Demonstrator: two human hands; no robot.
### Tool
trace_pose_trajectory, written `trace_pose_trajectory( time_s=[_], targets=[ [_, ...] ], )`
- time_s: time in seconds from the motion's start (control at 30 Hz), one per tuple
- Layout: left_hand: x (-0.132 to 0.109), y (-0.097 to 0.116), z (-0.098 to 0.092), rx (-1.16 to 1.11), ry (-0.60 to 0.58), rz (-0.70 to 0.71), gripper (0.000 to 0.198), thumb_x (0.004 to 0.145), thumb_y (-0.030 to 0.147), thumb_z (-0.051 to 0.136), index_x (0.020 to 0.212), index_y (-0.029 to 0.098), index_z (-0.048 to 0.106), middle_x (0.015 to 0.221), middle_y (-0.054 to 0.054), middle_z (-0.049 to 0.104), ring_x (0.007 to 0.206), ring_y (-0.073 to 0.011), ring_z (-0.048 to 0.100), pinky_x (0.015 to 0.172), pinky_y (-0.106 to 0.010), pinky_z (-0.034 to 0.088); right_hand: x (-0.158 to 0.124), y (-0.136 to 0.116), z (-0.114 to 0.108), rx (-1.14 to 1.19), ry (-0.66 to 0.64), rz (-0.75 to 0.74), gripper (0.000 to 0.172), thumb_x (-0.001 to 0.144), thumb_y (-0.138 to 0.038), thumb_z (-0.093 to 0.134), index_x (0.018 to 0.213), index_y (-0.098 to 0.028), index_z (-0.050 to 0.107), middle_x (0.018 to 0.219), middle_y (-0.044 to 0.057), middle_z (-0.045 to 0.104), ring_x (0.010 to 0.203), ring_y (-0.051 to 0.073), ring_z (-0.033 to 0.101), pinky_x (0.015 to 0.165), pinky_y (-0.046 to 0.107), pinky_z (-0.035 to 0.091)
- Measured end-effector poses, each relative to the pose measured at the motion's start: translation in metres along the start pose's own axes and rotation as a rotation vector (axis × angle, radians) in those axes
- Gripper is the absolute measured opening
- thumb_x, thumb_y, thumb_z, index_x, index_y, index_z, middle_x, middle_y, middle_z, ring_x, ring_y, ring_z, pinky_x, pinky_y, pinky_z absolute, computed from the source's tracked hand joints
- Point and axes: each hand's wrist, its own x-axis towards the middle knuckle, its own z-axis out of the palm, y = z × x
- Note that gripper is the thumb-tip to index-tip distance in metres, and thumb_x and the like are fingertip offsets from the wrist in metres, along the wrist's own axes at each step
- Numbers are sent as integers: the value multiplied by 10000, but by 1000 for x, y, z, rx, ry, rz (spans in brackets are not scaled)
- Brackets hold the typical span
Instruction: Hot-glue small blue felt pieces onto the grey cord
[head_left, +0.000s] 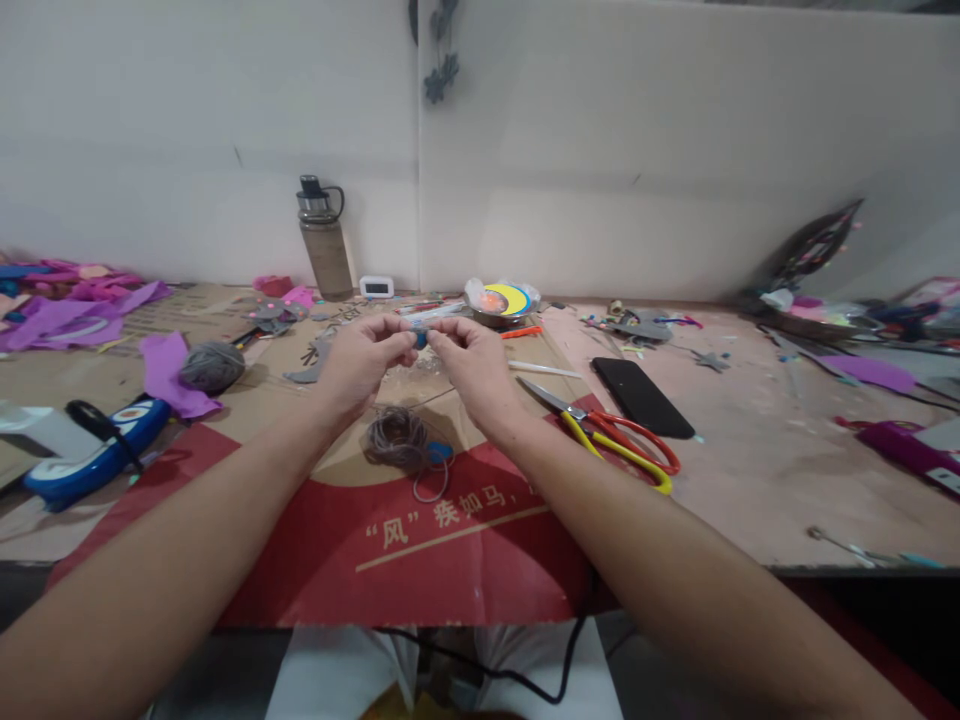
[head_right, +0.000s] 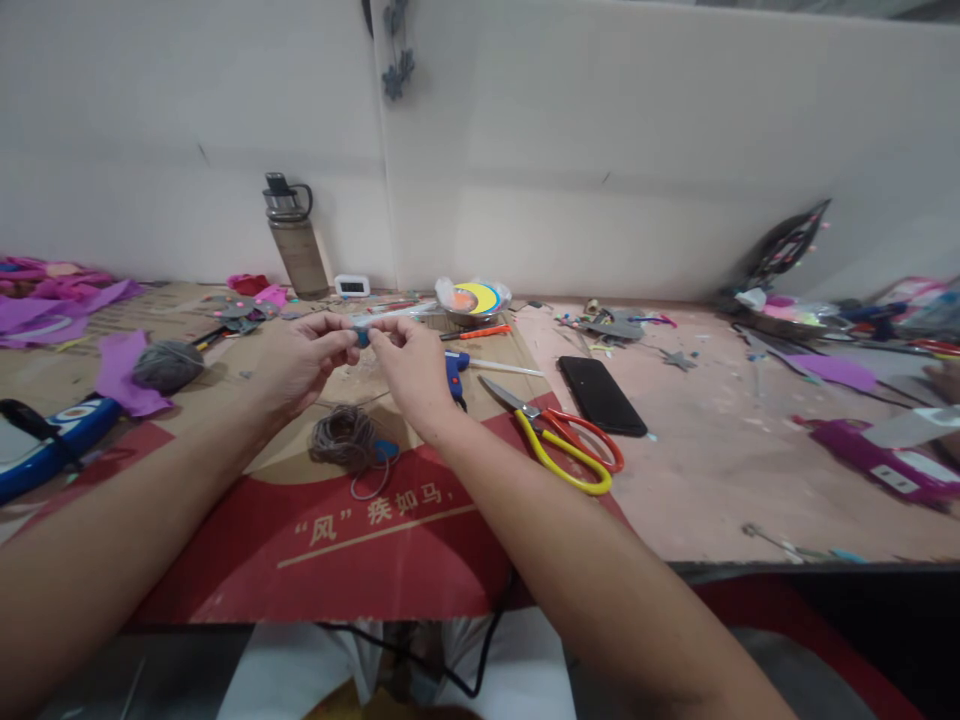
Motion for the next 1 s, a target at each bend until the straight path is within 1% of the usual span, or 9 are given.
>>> trace_pose_trajectory(
  time_s=[0.1, 0.2, 0.33, 0.43, 0.57, 0.73, 0.87, 0.93, 1.0],
  targets=[
    [0, 3, -1, -58, -62, -82, 98, 665, 183, 725, 669, 135, 640, 564, 6, 576, 527, -79, 509, 568, -227, 417, 4, 4, -1, 8, -2, 3, 152, 760, -315, 571, 756, -170, 612, 621, -47, 476, 560, 79, 363, 548, 238, 303],
    [1, 2, -4, -81, -117, -148, 131, 672, 217, 760, 710, 119, 682, 622, -19, 621, 572, -84, 543, 595, -226, 439, 7, 9, -3, 14, 22, 25, 154, 738, -328, 563, 688, -182, 568, 567, -65, 416, 523, 76, 329, 524, 238, 284],
    [3, -1, -9, -77, -183, -172, 181, 692, 271, 770, 776, 122, 710, 670, -45, 664, 614, -107, 587, 628, -244, 466, 8, 11, -4, -2, 40, 27, 158, 725, -329, 551, 658, -186, 554, 549, -68, 397, 510, 78, 322, 514, 239, 280],
    [3, -2, -8, -39, -184, -152, 191, 693, 287, 770, 789, 135, 706, 652, -38, 665, 588, -107, 582, 620, -250, 468, 5, 10, -4, -13, 32, 25, 154, 720, -325, 560, 675, -178, 573, 549, -63, 426, 515, 80, 337, 519, 239, 287],
    [2, 0, -6, 37, -125, -105, 150, 671, 255, 763, 680, 145, 662, 581, -12, 626, 537, -92, 544, 582, -237, 445, 1, 5, -3, -45, 7, 27, 137, 722, -299, 568, 709, -165, 589, 603, -38, 506, 554, 83, 383, 541, 236, 304],
    [2, -2, -4, 40, -78, -75, 106, 654, 192, 727, 633, 161, 628, 525, 14, 582, 508, -78, 506, 546, -215, 403, -4, -1, 0, -55, 1, 61, 121, 733, -287, 572, 710, -168, 586, 584, -52, 456, 540, 75, 347, 538, 234, 298],
    [2, -1, -6, -2, -87, -129, 100, 659, 178, 704, 612, 152, 620, 514, 9, 566, 482, -73, 488, 525, -213, 399, -5, -1, 1, -48, -6, 78, 114, 725, -280, 564, 693, -173, 582, 586, -51, 454, 537, 77, 347, 533, 234, 299],
    [2, 3, -8, -18, -141, -196, 107, 660, 194, 719, 630, 139, 632, 555, -11, 593, 506, -84, 523, 539, -224, 423, -4, 1, 0, -53, -8, 75, 119, 720, -287, 556, 689, -174, 583, 587, -49, 460, 540, 81, 354, 532, 235, 302],
    [3, 7, -12, -25, -200, -264, 116, 654, 214, 731, 681, 126, 661, 641, -48, 645, 567, -113, 585, 578, -248, 462, -2, 3, -2, -62, 3, 63, 130, 713, -298, 553, 676, -176, 578, 587, -46, 470, 545, 86, 368, 535, 237, 308]
  ],
)
